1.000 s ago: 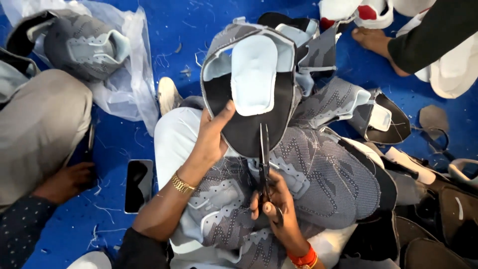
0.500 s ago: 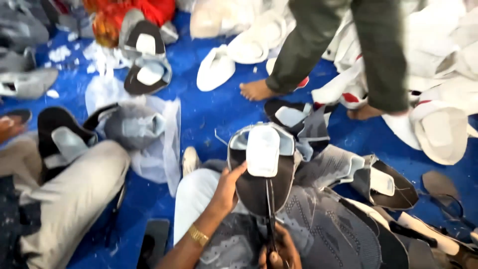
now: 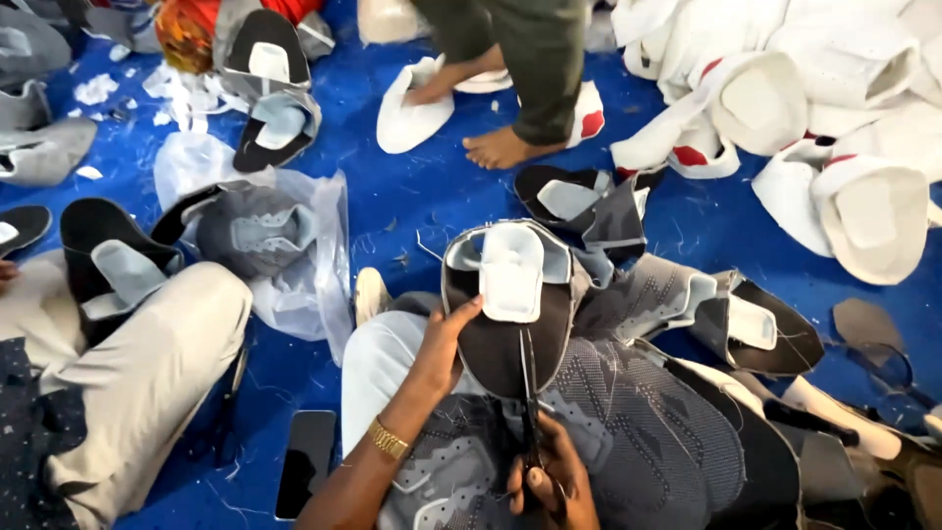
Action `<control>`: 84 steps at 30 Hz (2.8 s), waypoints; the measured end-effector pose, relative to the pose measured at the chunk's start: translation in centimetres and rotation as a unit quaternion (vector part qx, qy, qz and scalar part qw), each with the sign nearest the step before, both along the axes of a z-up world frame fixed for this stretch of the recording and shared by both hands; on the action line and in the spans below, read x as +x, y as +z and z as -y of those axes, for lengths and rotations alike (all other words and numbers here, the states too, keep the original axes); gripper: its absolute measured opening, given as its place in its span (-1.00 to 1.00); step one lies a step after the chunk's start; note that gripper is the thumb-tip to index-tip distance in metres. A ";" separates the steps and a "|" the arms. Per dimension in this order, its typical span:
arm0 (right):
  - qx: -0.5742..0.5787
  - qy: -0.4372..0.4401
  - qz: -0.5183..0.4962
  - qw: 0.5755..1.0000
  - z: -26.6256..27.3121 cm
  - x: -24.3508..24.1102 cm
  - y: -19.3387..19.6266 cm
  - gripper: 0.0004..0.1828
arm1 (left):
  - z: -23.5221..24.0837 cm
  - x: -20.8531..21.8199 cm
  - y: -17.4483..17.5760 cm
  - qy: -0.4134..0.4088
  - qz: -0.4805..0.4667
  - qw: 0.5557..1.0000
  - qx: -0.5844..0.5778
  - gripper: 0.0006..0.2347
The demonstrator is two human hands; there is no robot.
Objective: The person trims excess material from various shoe components using scissors.
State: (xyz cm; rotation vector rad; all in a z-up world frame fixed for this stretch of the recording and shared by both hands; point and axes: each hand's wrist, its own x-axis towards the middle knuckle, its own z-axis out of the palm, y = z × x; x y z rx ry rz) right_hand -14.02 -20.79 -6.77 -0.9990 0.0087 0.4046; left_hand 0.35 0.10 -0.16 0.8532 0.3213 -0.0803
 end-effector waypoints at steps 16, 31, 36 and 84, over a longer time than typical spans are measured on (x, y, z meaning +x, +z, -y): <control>-0.020 0.002 -0.013 1.000 -0.1 0.1 1.7 0.00 | 0.1 0.4 0.0 0.009 0.021 1.000 0.016 -0.68; -0.042 -0.013 -0.043 0.998 -0.4 0.1 3.4 0.01 | -0.2 0.2 -0.2 0.005 0.028 1.000 0.013 -0.68; -0.042 -0.005 -0.019 0.999 -0.4 -0.2 3.9 0.02 | -0.2 0.0 -0.3 0.005 0.027 1.000 0.009 -0.68; -0.026 -0.061 0.074 0.995 0.0 -0.7 4.3 -0.04 | -0.1 -0.3 -1.3 0.033 0.091 0.995 0.022 -0.66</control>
